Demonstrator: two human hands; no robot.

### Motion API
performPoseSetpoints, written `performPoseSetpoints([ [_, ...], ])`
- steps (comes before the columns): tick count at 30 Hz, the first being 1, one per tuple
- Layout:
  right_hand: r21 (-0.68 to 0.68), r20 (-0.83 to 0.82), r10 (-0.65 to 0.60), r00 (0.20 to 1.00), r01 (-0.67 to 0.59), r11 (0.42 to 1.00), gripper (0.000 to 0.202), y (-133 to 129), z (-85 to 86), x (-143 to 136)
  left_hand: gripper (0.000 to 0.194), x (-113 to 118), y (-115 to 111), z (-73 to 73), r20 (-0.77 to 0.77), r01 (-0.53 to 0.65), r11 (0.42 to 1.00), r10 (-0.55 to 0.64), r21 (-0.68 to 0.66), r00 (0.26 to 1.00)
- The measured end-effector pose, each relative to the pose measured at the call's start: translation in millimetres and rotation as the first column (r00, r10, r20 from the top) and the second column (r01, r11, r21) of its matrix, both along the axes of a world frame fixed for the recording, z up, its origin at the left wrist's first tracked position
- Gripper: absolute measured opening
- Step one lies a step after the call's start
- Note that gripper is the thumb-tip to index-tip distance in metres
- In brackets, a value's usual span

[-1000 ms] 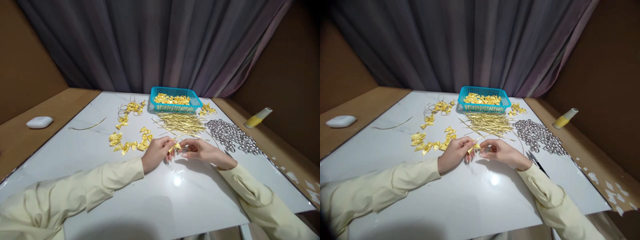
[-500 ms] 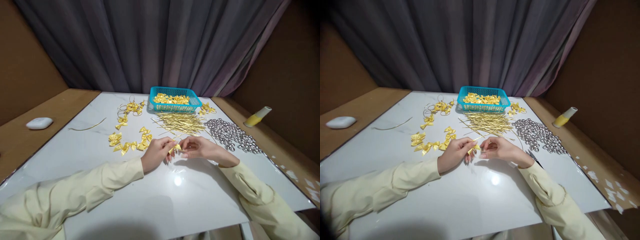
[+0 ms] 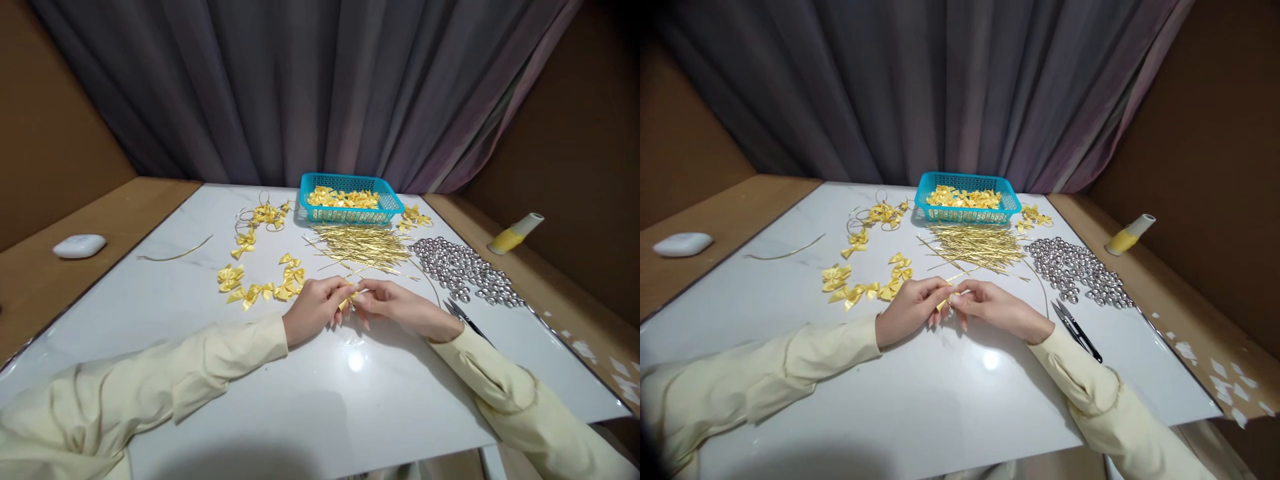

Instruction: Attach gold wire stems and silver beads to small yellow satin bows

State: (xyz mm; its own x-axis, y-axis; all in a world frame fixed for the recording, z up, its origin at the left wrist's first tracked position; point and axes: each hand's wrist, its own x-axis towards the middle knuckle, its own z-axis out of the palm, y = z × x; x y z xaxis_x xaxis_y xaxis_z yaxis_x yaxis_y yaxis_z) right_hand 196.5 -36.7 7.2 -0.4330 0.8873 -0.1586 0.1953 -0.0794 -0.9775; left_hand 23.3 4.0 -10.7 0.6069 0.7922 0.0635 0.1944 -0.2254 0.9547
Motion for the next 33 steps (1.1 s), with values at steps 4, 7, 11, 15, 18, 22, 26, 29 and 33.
performPoseSetpoints([
  [4, -0.004, 0.014, 0.031, 0.999, -0.031, 1.0, 0.035, 0.4, -5.3, 3.4, 0.028, -0.7, 0.7, -1.8, 0.007, -0.019, 1.0, 0.019, 0.016, 1.0],
  [7, 0.014, 0.075, 0.055, 0.996, -0.056, 0.998, 0.037, -0.6, -6.9, 5.4, 0.028, -0.9, -0.4, -0.8, 0.0, -0.024, 0.999, 0.024, 0.025, 1.0],
  [11, 0.018, 0.158, 0.073, 0.985, -0.076, 0.997, 0.027, -1.5, -8.8, 6.7, 0.027, -0.5, -2.4, 0.5, -0.023, 0.0, 0.998, 0.001, 0.058, 1.0],
  [15, 0.033, 0.245, 0.049, 0.968, -0.059, 0.998, 0.024, -1.4, -10.0, 8.8, 0.027, 0.6, -3.1, 0.3, -0.013, -0.037, 0.999, 0.038, 0.035, 0.999],
  [18, 0.035, 0.285, 0.016, 0.958, -0.027, 0.999, 0.024, -1.7, -7.6, 10.3, 0.027, 0.8, -3.9, 0.5, -0.015, -0.031, 0.999, 0.031, 0.031, 0.999],
  [22, 0.031, 0.299, -0.021, 0.954, 0.012, 0.999, 0.027, -2.1, -4.1, 11.5, 0.026, -0.6, -4.7, 0.8, -0.014, -0.035, 0.998, 0.036, 0.057, 0.999],
  [26, 0.051, 0.24, -0.021, 0.97, 0.009, 0.999, 0.031, -2.3, -2.4, 12.7, 0.025, -2.2, -3.5, 0.2, -0.019, -0.048, 0.994, 0.05, 0.095, 0.999],
  [29, 0.03, 0.181, 0.032, 0.983, -0.038, 0.999, 0.033, -3.3, 0.7, 9.9, 0.025, -2.4, -2.5, 0.8, -0.029, -0.045, 0.989, 0.049, 0.144, 0.998],
  [33, 0.018, 0.119, 0.062, 0.991, -0.065, 0.998, 0.034, -4.9, 4.0, 0.4, 0.022, -1.9, -2.9, 4.1, -0.055, -0.006, 0.97, 0.02, 0.243, 0.998],
])
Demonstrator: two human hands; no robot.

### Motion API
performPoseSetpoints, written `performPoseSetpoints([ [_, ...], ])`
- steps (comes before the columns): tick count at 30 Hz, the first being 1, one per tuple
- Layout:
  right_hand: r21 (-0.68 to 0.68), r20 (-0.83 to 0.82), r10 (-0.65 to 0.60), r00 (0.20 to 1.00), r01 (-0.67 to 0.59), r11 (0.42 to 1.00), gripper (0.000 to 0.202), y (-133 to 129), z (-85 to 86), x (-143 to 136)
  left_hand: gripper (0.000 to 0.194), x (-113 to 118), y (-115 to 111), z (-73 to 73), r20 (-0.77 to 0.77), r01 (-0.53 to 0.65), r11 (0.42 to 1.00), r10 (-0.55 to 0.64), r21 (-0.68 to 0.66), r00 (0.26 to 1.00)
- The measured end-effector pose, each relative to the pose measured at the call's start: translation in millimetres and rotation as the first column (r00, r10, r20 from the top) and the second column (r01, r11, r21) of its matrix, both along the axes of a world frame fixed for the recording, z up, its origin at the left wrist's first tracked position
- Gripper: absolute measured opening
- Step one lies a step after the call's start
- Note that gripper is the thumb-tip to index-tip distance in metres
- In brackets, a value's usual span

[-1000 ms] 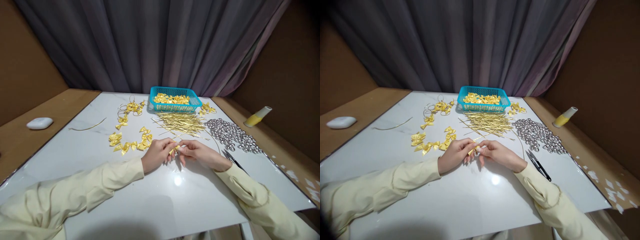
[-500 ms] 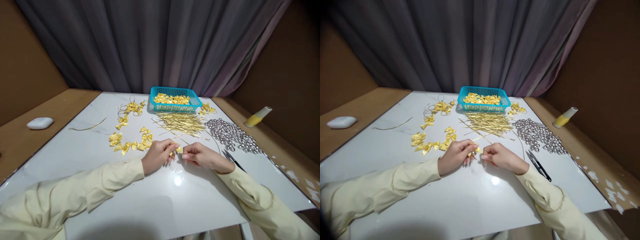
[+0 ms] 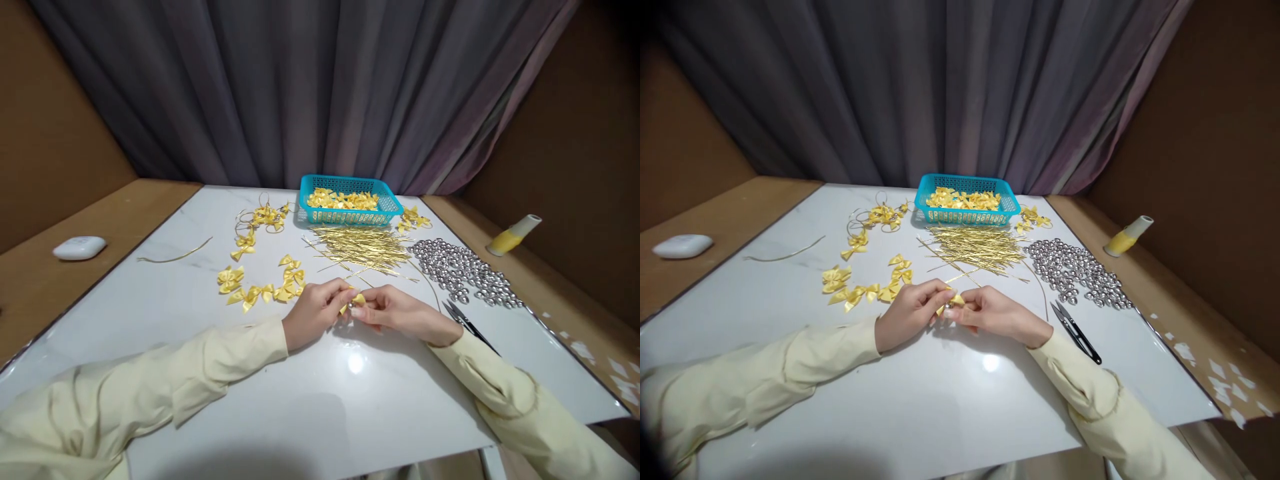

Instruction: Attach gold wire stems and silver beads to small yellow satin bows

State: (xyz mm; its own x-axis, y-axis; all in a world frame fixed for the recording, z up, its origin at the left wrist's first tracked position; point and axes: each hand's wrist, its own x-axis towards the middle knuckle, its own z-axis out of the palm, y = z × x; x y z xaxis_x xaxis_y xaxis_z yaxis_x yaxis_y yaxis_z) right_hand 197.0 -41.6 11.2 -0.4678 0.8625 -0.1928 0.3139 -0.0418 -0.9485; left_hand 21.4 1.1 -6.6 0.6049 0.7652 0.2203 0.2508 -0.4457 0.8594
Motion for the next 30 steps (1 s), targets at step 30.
performPoseSetpoints([
  [30, 0.084, 0.035, -0.164, 0.986, 0.161, 0.983, 0.033, 1.5, -9.0, -3.8, 0.03, 3.2, 9.0, -1.2, 0.059, 0.154, 0.906, -0.142, -0.395, 0.988],
])
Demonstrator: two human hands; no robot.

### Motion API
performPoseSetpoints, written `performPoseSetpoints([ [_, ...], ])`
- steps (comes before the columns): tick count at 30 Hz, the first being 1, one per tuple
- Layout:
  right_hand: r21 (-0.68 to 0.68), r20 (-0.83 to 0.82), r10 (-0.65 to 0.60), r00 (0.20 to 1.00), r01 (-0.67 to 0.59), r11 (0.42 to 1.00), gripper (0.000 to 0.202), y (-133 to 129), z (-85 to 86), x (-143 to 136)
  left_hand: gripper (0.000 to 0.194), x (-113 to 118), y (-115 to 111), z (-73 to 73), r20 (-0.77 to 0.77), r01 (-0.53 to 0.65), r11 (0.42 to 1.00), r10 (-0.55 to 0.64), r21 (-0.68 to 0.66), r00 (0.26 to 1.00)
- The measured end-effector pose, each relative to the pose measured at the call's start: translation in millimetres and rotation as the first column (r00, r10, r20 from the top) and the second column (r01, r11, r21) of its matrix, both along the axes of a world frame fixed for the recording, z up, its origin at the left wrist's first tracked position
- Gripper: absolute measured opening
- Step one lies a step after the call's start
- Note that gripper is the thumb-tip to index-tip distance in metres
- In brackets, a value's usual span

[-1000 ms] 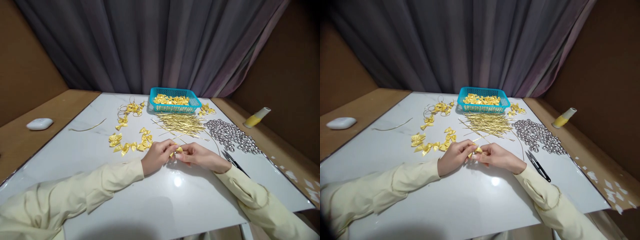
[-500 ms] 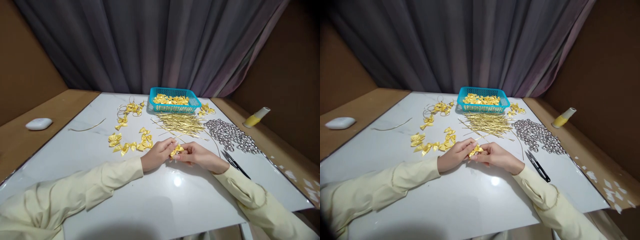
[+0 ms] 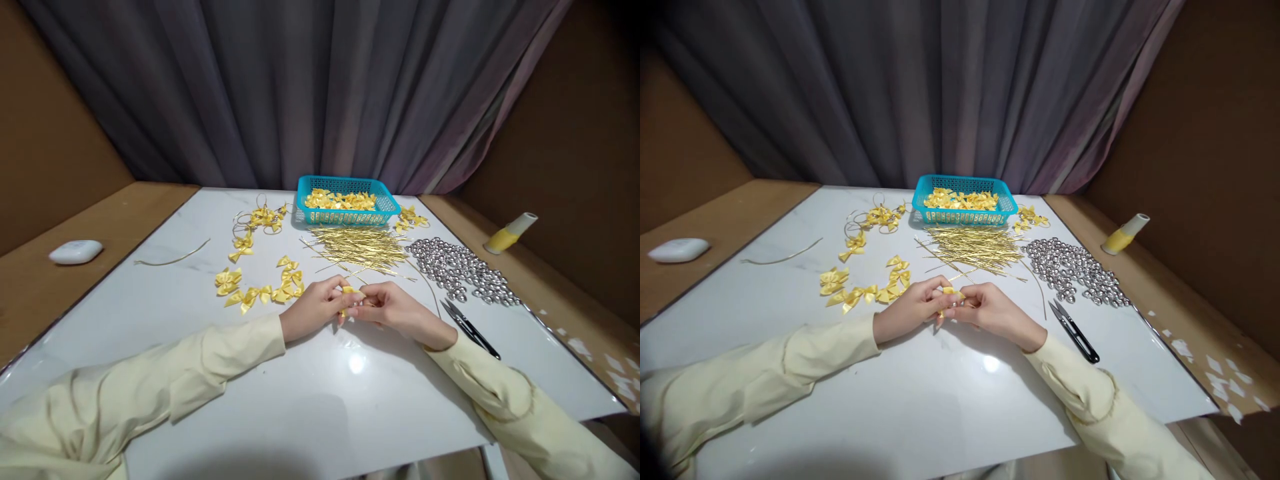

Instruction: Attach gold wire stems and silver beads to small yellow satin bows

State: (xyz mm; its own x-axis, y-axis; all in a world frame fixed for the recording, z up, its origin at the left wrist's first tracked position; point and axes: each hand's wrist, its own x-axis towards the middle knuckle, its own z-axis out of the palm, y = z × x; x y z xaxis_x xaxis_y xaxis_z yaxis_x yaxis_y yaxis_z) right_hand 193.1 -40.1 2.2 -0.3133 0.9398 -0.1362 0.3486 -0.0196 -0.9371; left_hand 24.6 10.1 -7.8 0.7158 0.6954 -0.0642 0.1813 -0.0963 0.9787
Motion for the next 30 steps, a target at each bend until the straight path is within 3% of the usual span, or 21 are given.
performPoseSetpoints([
  [7, 0.014, 0.012, 0.051, 0.999, -0.051, 0.999, 0.039, 1.8, -2.3, 10.4, 0.032, 1.2, 1.7, 1.5, 0.064, -0.037, 0.997, 0.041, -0.062, 0.997],
  [18, 0.103, 0.176, -0.024, 0.984, 0.005, 0.995, 0.032, 6.7, -11.3, 8.9, 0.03, 0.3, -1.3, 3.5, 0.098, -0.032, 0.997, 0.039, -0.076, 0.994],
  [25, 0.147, 0.193, -0.089, 0.977, 0.061, 0.987, 0.029, 8.6, -18.1, 5.6, 0.03, -1.7, -1.2, 5.4, 0.136, 0.01, 0.996, 0.002, -0.089, 0.991],
  [30, 0.065, 0.13, 0.022, 0.991, -0.031, 0.997, 0.036, 8.6, -10.9, 10.5, 0.032, -2.1, 1.3, 3.7, 0.101, -0.007, 0.997, 0.015, -0.075, 0.995],
])
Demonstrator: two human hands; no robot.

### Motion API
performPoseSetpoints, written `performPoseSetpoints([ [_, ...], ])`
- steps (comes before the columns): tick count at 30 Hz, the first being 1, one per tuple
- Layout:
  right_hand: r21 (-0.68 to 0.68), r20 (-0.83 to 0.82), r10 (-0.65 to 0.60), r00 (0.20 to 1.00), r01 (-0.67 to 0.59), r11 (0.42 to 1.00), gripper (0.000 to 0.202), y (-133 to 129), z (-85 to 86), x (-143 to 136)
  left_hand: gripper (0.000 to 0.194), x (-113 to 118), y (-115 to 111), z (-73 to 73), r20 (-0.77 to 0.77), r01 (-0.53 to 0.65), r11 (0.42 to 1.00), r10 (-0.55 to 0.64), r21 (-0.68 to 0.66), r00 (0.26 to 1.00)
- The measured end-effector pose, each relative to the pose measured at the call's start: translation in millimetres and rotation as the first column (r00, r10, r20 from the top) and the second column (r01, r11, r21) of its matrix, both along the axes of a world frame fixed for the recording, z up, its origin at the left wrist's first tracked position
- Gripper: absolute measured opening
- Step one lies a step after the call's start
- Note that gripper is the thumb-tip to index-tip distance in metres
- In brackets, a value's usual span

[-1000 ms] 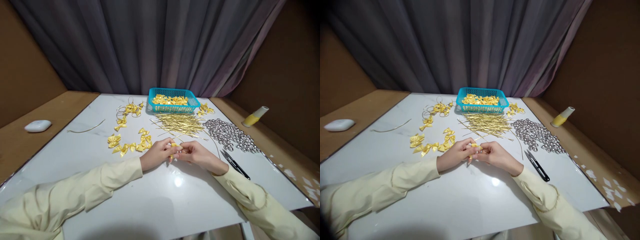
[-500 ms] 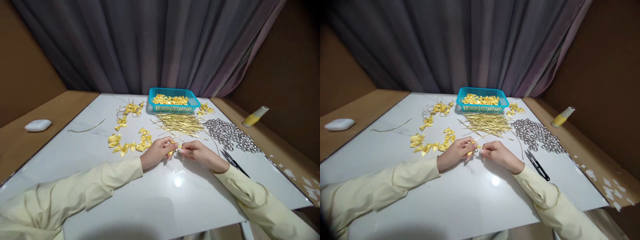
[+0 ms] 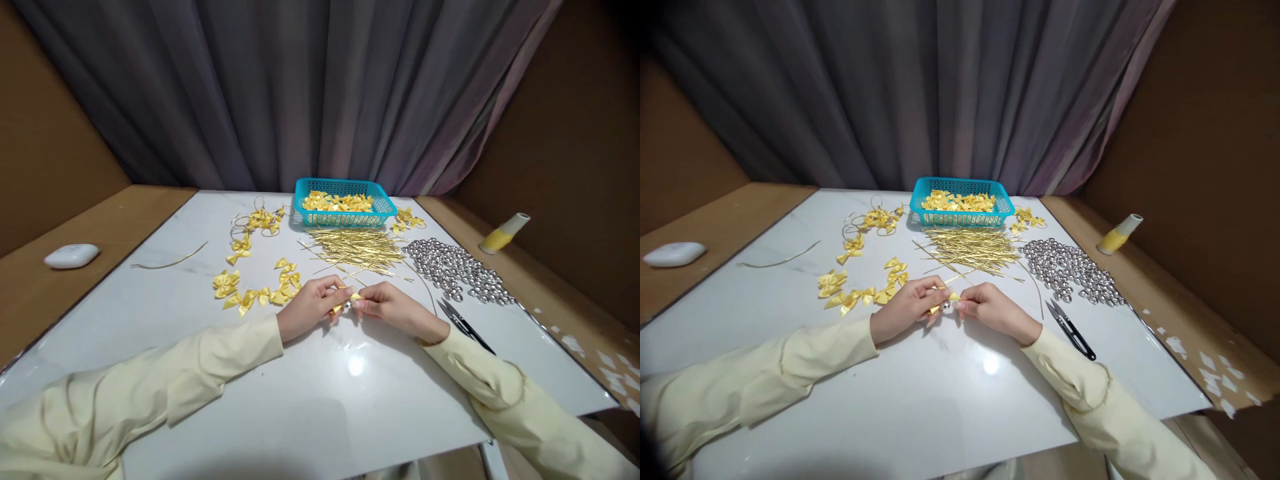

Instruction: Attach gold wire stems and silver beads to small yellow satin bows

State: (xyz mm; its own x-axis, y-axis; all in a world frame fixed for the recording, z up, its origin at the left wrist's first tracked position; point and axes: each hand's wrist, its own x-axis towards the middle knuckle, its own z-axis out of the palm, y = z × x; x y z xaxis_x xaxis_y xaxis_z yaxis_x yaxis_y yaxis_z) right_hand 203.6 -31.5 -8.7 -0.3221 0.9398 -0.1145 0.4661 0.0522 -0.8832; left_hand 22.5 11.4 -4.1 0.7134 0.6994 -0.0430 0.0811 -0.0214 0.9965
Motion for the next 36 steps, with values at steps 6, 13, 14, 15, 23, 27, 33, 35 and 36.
performPoseSetpoints([
  [6, -0.196, -0.159, 0.094, 0.983, -0.124, 0.973, 0.039, -7.7, 14.3, 0.4, 0.032, 0.4, 2.7, -4.7, -0.091, -0.01, 0.999, 0.014, 0.043, 0.996],
  [13, -0.124, -0.112, 0.016, 0.994, -0.03, 0.992, 0.038, -7.9, 9.9, -3.5, 0.04, 1.9, 2.7, -0.5, -0.078, 0.016, 0.999, -0.013, 0.034, 0.997],
  [14, -0.117, -0.112, 0.005, 0.994, -0.018, 0.993, 0.038, -7.3, 9.7, -2.1, 0.04, 2.0, 3.1, -0.1, -0.08, 0.025, 0.999, -0.022, 0.032, 0.997],
  [15, -0.109, -0.115, -0.006, 0.993, -0.007, 0.994, 0.037, -6.7, 9.9, -0.6, 0.039, 2.1, 3.5, 0.2, -0.081, 0.035, 0.999, -0.032, 0.029, 0.996],
  [23, -0.088, -0.121, -0.048, 0.991, 0.037, 0.995, 0.033, -4.8, 9.6, 3.5, 0.03, 0.2, 5.6, -3.1, -0.078, 0.064, 0.996, -0.06, 0.055, 0.995],
  [27, -0.079, -0.135, -0.026, 0.991, 0.015, 0.997, 0.033, -5.0, 7.6, 2.1, 0.028, -0.3, 5.3, -5.0, -0.061, 0.059, 0.997, -0.056, 0.049, 0.997],
  [33, -0.143, -0.117, 0.02, 0.993, -0.037, 0.989, 0.034, -2.3, 7.9, 6.6, 0.029, -1.6, 3.7, -4.6, -0.05, 0.061, 0.997, -0.058, 0.054, 0.997],
  [35, -0.162, -0.121, 0.035, 0.992, -0.055, 0.985, 0.035, -1.3, 8.3, 8.5, 0.029, -1.8, 2.7, -3.1, -0.063, 0.071, 0.995, -0.067, 0.072, 0.996],
  [36, -0.162, -0.127, 0.035, 0.991, -0.056, 0.985, 0.035, -1.1, 8.5, 9.1, 0.029, -1.7, 2.2, -2.5, -0.068, 0.078, 0.993, -0.073, 0.083, 0.995],
])
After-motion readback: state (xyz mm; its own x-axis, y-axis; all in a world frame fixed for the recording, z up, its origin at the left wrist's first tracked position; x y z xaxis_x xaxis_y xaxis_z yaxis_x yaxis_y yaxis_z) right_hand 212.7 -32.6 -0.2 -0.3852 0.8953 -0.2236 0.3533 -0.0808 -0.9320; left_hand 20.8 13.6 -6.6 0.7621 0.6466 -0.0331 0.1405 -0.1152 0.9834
